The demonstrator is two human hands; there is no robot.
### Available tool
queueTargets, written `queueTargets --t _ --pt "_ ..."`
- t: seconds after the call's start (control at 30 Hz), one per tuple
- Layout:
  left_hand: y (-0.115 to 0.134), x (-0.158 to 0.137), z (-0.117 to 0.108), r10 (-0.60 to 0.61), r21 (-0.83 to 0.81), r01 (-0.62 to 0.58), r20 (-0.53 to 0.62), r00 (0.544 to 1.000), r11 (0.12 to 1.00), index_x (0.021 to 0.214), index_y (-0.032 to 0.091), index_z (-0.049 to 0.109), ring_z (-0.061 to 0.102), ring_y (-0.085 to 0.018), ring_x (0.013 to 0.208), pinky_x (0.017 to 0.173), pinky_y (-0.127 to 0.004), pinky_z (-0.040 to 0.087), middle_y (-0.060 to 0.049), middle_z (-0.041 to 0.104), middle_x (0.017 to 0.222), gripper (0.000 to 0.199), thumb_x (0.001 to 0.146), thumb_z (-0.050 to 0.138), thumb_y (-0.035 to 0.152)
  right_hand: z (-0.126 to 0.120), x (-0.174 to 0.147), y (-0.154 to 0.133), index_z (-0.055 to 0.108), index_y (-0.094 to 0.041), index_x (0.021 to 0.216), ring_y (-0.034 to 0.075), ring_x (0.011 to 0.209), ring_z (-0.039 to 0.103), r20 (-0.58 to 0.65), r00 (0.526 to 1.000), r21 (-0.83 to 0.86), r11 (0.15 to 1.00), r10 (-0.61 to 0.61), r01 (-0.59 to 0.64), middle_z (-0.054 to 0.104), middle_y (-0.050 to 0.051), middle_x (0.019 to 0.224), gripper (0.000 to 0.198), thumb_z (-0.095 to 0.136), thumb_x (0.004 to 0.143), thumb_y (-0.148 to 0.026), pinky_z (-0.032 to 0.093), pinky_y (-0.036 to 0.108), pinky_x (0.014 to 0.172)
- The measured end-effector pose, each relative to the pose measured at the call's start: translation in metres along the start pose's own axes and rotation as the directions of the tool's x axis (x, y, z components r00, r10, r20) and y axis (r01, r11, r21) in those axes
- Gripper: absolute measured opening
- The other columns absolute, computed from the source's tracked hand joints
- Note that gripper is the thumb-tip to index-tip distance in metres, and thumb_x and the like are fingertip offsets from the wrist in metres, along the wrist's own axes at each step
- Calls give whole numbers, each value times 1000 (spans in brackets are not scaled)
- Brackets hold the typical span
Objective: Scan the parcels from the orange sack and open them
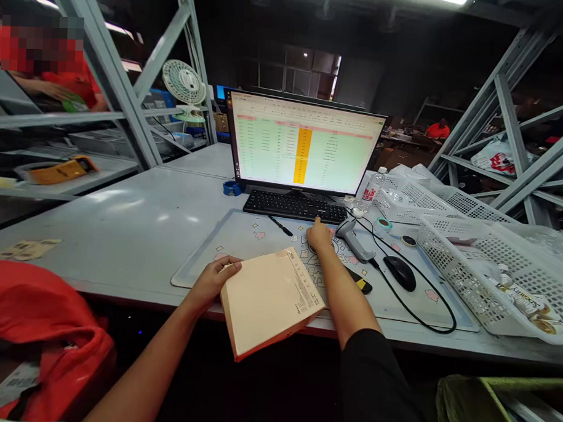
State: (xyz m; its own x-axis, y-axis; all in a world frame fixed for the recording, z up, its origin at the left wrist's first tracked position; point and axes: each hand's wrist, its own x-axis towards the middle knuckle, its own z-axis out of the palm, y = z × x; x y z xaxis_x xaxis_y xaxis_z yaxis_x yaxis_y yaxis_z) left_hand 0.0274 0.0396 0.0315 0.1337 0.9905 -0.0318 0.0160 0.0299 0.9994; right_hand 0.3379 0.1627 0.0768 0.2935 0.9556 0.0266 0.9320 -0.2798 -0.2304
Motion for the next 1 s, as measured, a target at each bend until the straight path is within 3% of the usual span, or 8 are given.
queueTargets --t 0.13,0.4,0.57,0.63,0.7,0.83,0.9,1.0 --pt "1 0 0 0 -9 0 -20 1000 1000 93 17 76 64 -23 77 69 -30 45 -7 73 88 58 70 83 69 9 16 -3 25 -8 170 37 126 67 47 998 7 999 49 -50 70 27 133 76 50 101 -29 46 48 107" --pt "5 -1 3 5 18 -5 -48 999 1000 91 17 76 64 -25 77 69 -31 45 -7 73 86 56 68 82 67 0 32 0 31 -13 171 38 140 60 129 991 7 999 35 -36 60 27 152 73 49 102 -29 44 52 113" --pt "5 -4 1 27 17 -26 -46 999 1000 91 17 75 64 -25 79 70 -31 45 -7 72 88 53 71 80 66 -25 11 9 13 -14 175 31 127 68 148 984 57 994 -100 93 70 21 140 86 55 102 -32 49 40 106" --pt "7 -6 1 28 26 -27 -47 998 999 91 18 75 65 -26 81 72 -32 46 -7 73 89 52 72 79 66 -38 -5 40 17 -21 175 27 114 73 93 970 117 970 -223 212 76 13 128 83 55 104 -39 53 35 100" --pt "9 -7 2 32 49 -30 -49 998 998 91 19 75 66 -27 81 72 -33 47 -8 73 89 51 72 78 66 -47 -22 94 34 -24 170 25 103 74 -71 942 168 927 -327 334 78 9 122 73 54 104 -46 56 36 96" --pt "10 -5 4 38 64 -35 -44 998 997 91 20 76 66 -28 80 71 -34 47 -8 74 87 50 73 76 66 -44 -46 230 60 -14 151 36 130 66 -466 866 33 975 -181 221 70 19 138 66 52 96 -50 49 50 115" --pt "7 -3 4 47 76 -45 -31 998 996 91 20 76 67 -28 81 72 -34 47 -7 74 87 50 74 75 67 -31 -51 280 63 -16 147 38 139 60 -490 859 0 986 -148 169 67 19 144 66 51 92 -51 46 52 120" --pt "3 -2 3 62 103 -60 -13 998 993 92 20 76 68 -28 84 74 -34 47 -7 75 90 49 77 74 67 -9 -54 313 62 -24 149 38 138 62 -409 909 39 994 -78 103 65 16 148 69 52 88 -54 50 54 116"
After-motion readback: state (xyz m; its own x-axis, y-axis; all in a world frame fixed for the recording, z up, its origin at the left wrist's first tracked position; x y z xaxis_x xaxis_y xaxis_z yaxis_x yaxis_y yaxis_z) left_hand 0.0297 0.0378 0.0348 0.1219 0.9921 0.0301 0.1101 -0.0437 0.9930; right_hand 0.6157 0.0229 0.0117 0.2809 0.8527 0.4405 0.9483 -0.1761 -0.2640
